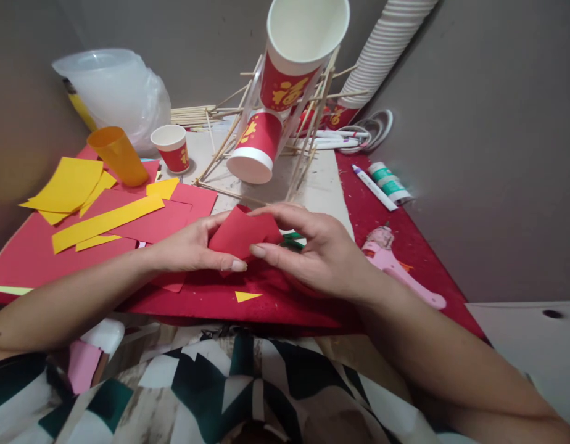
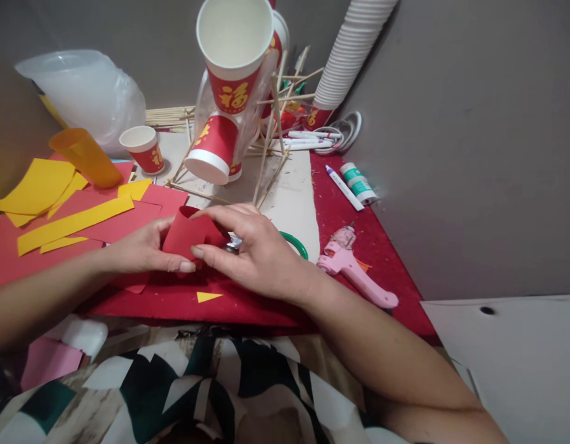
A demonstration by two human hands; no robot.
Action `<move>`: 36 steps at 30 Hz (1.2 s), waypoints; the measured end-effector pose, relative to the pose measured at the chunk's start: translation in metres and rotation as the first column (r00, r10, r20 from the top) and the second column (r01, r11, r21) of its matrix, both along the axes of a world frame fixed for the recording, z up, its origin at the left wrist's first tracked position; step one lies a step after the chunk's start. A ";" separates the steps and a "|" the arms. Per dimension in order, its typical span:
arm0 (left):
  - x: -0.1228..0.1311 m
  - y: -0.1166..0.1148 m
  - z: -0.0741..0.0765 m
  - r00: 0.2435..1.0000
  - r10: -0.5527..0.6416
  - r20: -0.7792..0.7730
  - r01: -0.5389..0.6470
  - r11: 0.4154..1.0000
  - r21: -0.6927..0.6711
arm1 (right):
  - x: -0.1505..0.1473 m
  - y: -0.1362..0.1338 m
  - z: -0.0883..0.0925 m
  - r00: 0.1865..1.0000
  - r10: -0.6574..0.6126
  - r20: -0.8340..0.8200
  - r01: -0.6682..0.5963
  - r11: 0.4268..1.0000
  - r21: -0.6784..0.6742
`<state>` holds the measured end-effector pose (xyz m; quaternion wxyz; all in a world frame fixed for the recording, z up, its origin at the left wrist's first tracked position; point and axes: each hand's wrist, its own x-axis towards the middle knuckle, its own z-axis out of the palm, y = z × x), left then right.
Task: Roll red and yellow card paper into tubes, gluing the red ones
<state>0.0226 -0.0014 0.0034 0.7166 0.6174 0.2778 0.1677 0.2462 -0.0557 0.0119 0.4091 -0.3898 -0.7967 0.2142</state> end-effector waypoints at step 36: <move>-0.001 0.003 -0.004 0.998 0.046 -0.038 -0.044 0.998 0.040 | -0.005 -0.003 0.002 0.991 -0.093 -0.096 0.096 0.995 0.025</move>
